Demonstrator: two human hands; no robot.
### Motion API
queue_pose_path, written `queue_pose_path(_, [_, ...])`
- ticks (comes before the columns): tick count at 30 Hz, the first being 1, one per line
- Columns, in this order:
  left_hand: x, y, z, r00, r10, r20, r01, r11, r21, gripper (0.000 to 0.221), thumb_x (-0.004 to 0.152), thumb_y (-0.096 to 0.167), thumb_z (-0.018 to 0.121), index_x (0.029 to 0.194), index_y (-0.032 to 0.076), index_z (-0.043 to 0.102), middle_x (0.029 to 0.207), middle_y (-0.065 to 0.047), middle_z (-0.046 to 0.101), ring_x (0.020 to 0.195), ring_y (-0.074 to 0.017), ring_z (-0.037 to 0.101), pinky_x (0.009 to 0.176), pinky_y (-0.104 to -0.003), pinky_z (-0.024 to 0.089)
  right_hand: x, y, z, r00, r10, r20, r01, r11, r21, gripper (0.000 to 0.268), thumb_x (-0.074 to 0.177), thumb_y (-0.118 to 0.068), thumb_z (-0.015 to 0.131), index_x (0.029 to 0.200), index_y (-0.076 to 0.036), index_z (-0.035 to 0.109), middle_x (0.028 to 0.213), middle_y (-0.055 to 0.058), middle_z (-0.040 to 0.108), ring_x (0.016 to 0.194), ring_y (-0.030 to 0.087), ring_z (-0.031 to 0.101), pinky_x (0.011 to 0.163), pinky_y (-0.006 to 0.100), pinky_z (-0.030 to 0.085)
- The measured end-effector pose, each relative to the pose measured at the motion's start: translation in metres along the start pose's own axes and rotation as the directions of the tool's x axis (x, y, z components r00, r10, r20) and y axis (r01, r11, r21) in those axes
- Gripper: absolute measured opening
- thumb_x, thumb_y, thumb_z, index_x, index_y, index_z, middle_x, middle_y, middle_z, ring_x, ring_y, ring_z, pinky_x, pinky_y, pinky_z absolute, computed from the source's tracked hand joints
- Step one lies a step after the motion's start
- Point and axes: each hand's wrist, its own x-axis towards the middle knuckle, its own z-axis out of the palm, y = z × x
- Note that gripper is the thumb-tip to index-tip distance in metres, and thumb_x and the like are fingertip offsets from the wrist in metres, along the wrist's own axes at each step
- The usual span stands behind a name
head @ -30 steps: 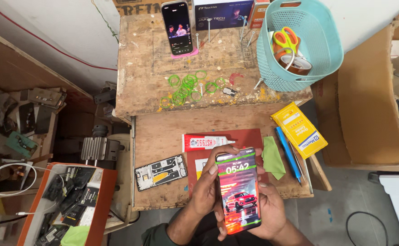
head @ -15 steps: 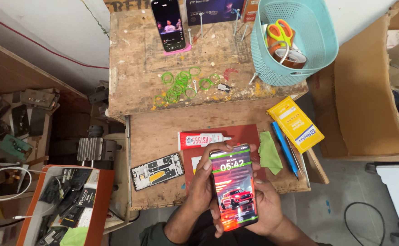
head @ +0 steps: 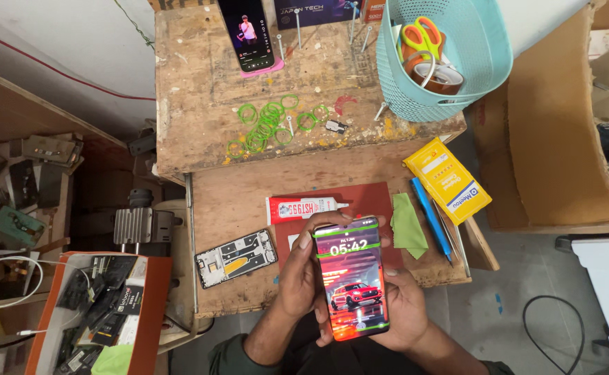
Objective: The person wraps multiple green elastic bands around a smartphone to secure it. They stretch and place the bands across the phone's front and back, then adjust them to form a grid pattern.
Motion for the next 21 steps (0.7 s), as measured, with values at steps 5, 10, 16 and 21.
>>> queue_pose_path(5, [-0.002,-0.005,-0.005,1.000,0.008,-0.026,-0.007,0.999,0.035,0.051,0.113,0.040,0.029,0.138,-0.002,0.046,0.148,-0.034,0.053,0.131,-0.0356,0.061,0.115,-0.047,0.047,-0.001,0.000,-0.002,0.999,-0.019,-0.026,0.019,1.000,-0.001,0.076,0.099,-0.056,0.030,0.150,-0.001,0.040,0.119,0.036,0.061,0.105,0.047,0.066,0.098,0.064,0.053])
queue_pose_path(10, [-0.004,-0.011,-0.012,0.998,0.007,-0.055,-0.003,0.998,0.069,0.052,0.112,0.039,0.030,0.136,-0.004,0.048,0.137,-0.027,0.059,0.127,-0.0328,0.063,0.112,-0.047,0.049,-0.003,0.001,-0.006,0.997,-0.029,-0.065,0.025,0.997,-0.067,0.076,0.097,-0.052,0.033,0.152,0.001,0.038,0.117,0.036,0.062,0.105,0.047,0.067,0.098,0.066,0.052])
queue_pose_path(16, [-0.005,-0.015,-0.015,0.997,0.012,-0.070,-0.004,0.993,0.115,0.053,0.112,0.039,0.030,0.136,-0.004,0.049,0.137,-0.023,0.055,0.129,-0.0320,0.061,0.113,-0.045,0.049,-0.005,0.001,-0.012,0.999,-0.040,0.012,0.041,0.999,-0.033,0.076,0.099,-0.053,0.032,0.152,0.000,0.041,0.120,0.035,0.062,0.104,0.046,0.067,0.104,0.064,0.050])
queue_pose_path(21, [-0.004,-0.013,-0.012,0.997,0.008,-0.071,-0.001,0.996,0.095,0.053,0.112,0.039,0.031,0.136,-0.004,0.049,0.136,-0.022,0.055,0.129,-0.0332,0.061,0.112,-0.046,0.050,-0.006,0.000,-0.015,1.000,0.001,-0.027,-0.002,0.999,-0.040,0.076,0.100,-0.055,0.030,0.146,0.004,0.045,0.121,0.036,0.061,0.107,0.047,0.067,0.104,0.065,0.050])
